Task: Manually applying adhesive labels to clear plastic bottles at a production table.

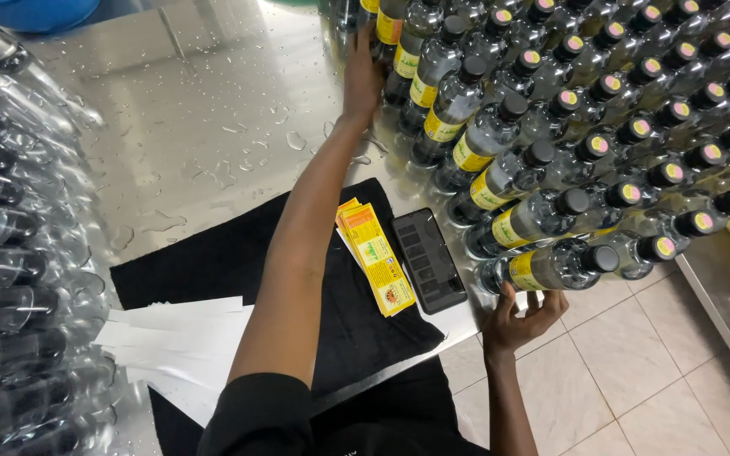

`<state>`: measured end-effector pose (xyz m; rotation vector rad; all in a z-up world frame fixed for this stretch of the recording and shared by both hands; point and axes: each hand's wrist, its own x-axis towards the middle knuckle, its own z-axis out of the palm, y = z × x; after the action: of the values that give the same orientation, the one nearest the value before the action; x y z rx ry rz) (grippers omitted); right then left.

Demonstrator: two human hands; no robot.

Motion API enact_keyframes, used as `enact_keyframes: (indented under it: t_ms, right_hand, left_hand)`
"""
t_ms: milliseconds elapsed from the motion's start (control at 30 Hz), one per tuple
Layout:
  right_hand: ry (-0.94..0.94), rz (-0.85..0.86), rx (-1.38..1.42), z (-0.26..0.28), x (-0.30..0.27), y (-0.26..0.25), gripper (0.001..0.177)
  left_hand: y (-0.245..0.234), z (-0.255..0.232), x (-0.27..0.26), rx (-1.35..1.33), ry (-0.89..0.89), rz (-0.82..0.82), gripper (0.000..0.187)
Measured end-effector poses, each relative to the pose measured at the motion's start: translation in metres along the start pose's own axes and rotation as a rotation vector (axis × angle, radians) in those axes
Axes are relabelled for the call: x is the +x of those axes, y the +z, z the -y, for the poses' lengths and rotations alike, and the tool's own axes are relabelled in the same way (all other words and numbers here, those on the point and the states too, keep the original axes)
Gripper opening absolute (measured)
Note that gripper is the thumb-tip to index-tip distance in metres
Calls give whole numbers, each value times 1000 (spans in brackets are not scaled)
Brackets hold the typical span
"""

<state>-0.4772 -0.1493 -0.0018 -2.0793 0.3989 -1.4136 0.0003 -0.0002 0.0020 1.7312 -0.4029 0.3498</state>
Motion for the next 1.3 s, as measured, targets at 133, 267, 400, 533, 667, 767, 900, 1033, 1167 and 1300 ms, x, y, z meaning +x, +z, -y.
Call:
enact_keyframes:
  t_ms: [133, 267, 400, 533, 667, 767, 900, 1033, 1167, 1300]
  right_hand:
    - [-13, 4, 3, -1, 0, 0, 58]
    - [-33, 6, 11, 2, 2, 0, 57]
    - [-35, 5, 4, 1, 1, 0, 56]
    - [-51, 3, 9, 0, 2, 0, 55]
    - [-19, -1, -11, 3, 0, -2, 56]
    - [-73, 10, 27, 7, 4, -1, 56]
    - [-146, -11, -4, -3, 2, -1, 50]
    - [-190, -41, -103, -17, 0, -1, 55]
    - [-169, -43, -90, -9, -1, -6, 65]
    - [-144, -65, -17, -14, -7, -3, 63]
  left_hand:
    - [-3, -2, 2, 42, -19, -12, 74]
    - [-2, 14, 7, -52, 45, -10, 77]
    - [1, 30, 15, -56, -32, 10, 75]
    - [5, 29, 15, 9, -14, 41, 75]
    - [7, 17, 10, 56, -118, 94, 86]
    - [0, 8, 6, 64, -139, 122, 98]
    - [-17, -28, -14, -85, 12, 101, 76]
    - [-25, -52, -37, -101, 13, 79, 76]
    - [-39, -106, -97, -129, -198, 110, 70]
    - [-42, -160, -164, -125, -236, 155, 65]
